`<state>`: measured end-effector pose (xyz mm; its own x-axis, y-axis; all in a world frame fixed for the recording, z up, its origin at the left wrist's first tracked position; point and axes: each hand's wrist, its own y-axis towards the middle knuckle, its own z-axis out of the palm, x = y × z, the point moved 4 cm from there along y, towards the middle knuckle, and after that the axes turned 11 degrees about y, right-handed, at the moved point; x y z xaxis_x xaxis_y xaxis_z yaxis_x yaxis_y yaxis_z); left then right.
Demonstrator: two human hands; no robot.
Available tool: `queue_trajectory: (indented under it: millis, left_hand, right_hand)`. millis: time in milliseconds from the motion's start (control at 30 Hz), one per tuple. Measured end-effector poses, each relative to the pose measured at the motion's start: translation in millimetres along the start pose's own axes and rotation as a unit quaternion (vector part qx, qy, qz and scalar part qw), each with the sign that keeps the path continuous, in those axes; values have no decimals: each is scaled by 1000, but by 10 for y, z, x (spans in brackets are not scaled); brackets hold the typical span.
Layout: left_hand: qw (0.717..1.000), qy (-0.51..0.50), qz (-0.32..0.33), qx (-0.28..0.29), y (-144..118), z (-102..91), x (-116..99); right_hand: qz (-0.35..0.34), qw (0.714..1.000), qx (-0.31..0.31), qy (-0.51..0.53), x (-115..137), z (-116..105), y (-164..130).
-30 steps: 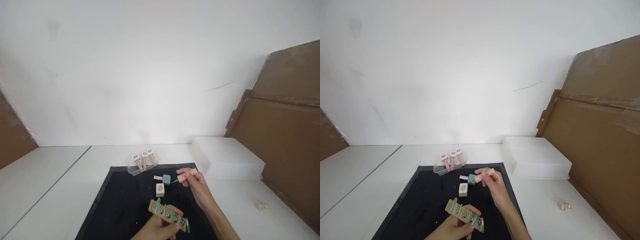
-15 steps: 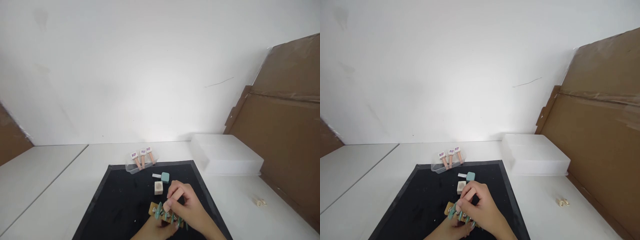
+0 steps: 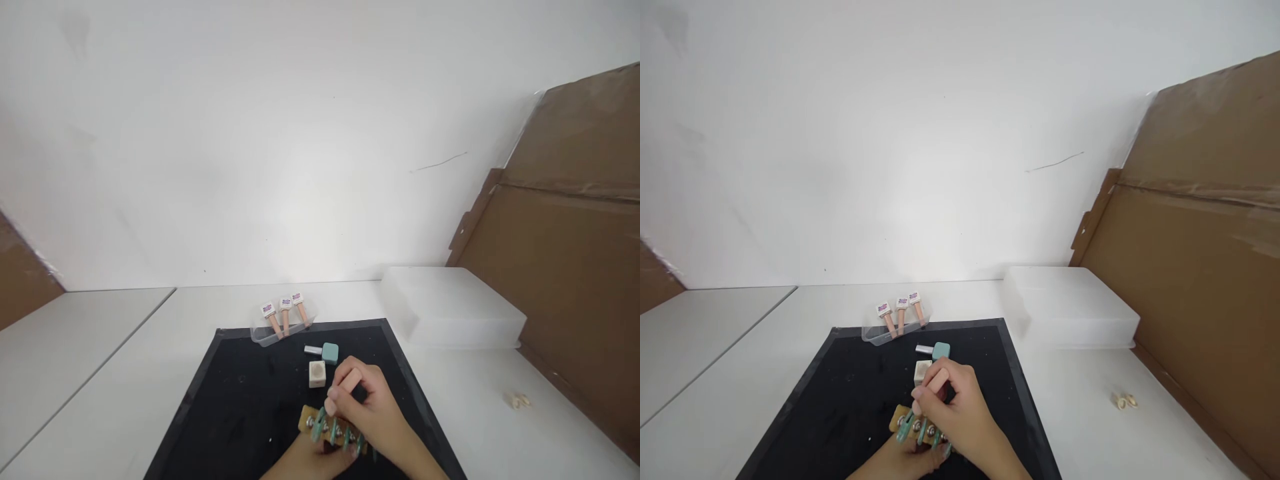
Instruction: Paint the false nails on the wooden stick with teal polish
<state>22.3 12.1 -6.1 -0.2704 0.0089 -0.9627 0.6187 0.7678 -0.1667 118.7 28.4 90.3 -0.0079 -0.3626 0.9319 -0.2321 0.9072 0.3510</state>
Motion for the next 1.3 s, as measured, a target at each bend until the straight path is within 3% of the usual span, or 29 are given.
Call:
queue_trajectory:
  millis: [167,400,700,900,1100,1300]
  left_hand:
    - [1000,-29,3,9,-2,-2,34]
    - [1000,28,-9,-6,-15,-25,-132]
    - [1000,5,0,16,-32,-11,-67]
    - [999,36,8,9,-30,-25,-155]
    - [1000,18,-1,17,-31,-10,-70]
    - [1000,24,13,10,-14,-16,-87]
  right_hand:
    - [-21,999,-34,18,-21,-51,22]
    - [-21,999,46,-3,94,39,-31]
    - [-21,1000,-9,-2,18,-38,10]
    - [-46,998,41,10,69,19,-10]
    - [-20,1000,-5,2,14,-16,-14]
    - [-53,998,32,5,52,12,-29]
